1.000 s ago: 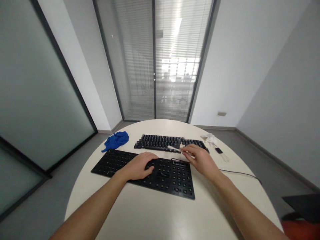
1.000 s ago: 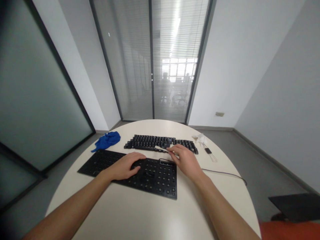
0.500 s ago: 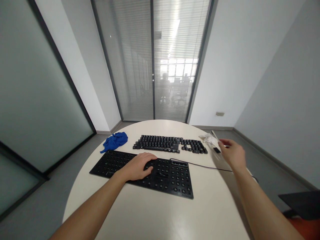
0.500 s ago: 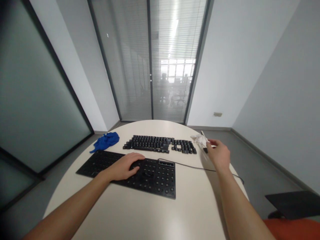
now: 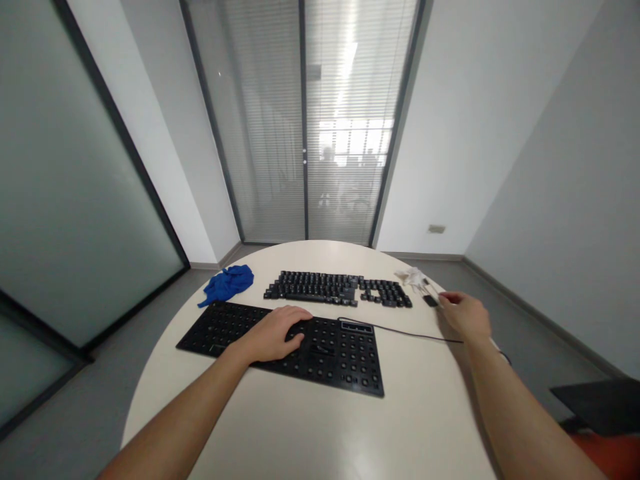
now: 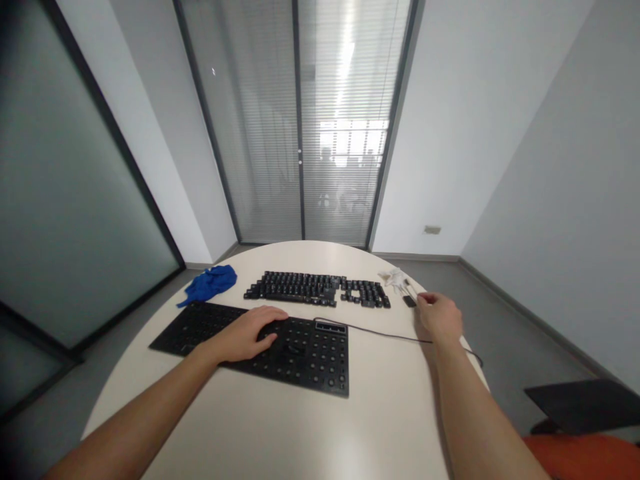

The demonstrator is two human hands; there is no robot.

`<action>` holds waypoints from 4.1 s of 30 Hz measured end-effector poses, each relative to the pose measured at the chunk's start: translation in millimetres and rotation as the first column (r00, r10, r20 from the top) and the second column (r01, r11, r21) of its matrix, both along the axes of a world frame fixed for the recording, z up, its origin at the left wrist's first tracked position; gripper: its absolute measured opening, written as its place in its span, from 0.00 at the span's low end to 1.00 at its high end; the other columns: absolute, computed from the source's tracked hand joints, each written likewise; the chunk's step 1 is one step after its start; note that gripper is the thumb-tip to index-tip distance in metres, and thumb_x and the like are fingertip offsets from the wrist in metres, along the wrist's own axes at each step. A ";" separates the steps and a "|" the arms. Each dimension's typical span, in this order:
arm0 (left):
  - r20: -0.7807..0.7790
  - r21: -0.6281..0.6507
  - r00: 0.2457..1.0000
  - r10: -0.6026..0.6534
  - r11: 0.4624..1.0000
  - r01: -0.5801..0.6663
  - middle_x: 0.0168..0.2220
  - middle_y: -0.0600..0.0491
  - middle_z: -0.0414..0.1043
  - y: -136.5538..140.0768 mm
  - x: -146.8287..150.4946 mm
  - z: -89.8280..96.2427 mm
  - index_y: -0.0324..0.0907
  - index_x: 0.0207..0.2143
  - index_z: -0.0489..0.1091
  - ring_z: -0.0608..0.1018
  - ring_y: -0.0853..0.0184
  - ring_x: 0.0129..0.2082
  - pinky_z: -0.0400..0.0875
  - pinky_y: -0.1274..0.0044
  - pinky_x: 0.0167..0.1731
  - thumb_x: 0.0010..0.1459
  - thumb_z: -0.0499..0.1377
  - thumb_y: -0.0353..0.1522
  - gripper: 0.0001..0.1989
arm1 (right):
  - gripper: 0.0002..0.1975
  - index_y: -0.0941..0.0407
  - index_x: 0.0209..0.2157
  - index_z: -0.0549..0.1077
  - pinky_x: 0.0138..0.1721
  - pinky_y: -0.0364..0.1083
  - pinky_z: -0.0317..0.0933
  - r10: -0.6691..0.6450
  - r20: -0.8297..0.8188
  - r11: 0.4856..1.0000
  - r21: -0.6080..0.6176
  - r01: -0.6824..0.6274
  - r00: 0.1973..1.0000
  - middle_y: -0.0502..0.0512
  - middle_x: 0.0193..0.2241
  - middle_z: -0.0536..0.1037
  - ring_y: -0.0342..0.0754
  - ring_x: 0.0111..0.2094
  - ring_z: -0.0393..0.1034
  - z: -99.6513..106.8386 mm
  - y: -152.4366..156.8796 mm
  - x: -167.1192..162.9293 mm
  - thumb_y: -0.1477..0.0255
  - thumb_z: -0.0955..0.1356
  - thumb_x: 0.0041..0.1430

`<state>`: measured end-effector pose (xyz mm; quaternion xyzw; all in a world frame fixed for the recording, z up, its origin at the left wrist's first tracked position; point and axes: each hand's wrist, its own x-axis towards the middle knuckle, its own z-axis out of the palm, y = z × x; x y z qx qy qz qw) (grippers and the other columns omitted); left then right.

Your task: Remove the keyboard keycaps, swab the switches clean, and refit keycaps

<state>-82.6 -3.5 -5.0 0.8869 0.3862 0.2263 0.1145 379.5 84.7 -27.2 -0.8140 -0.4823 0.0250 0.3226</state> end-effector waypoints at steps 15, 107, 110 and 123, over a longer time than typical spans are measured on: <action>-0.016 -0.002 1.000 0.002 1.000 -0.002 0.55 0.47 0.71 -1.6 0.5 3.0 0.44 0.56 0.67 0.72 0.58 0.56 0.65 0.64 0.59 0.59 0.58 0.29 0.21 | 0.17 0.54 0.42 0.83 0.32 0.53 0.66 0.007 0.031 0.998 -0.064 -0.005 0.999 0.66 0.36 0.82 0.61 0.35 0.76 -5.4 5.8 0.9 0.62 0.68 0.55; -0.163 0.059 0.986 -0.021 0.998 0.032 0.66 0.47 0.60 -8.0 5.6 -1.4 0.49 0.62 0.65 0.62 0.52 0.66 0.56 0.58 0.64 0.57 0.63 0.50 0.33 | 0.17 0.58 0.41 0.73 0.32 0.44 0.65 0.774 -0.521 0.338 -0.140 -0.931 0.359 0.52 0.28 0.77 0.46 0.29 0.71 60.9 -60.0 -113.5 0.62 0.72 0.52; -0.161 0.064 0.987 -0.023 0.997 0.033 0.66 0.47 0.59 -7.4 5.2 -2.9 0.49 0.62 0.65 0.62 0.53 0.66 0.56 0.59 0.64 0.58 0.63 0.50 0.33 | 0.19 0.58 0.37 0.73 0.31 0.43 0.64 0.729 -0.611 0.265 -0.163 -0.950 0.308 0.49 0.25 0.75 0.45 0.28 0.70 59.9 -65.4 -118.0 0.59 0.74 0.50; -0.157 0.067 0.987 -0.023 0.997 0.034 0.66 0.47 0.60 -7.9 6.2 -2.6 0.49 0.61 0.66 0.62 0.53 0.66 0.57 0.59 0.64 0.57 0.64 0.48 0.32 | 0.22 0.57 0.27 0.68 0.29 0.40 0.67 0.645 -0.702 0.177 -0.246 -0.953 0.301 0.50 0.24 0.75 0.44 0.27 0.73 65.7 -74.6 -127.8 0.53 0.74 0.50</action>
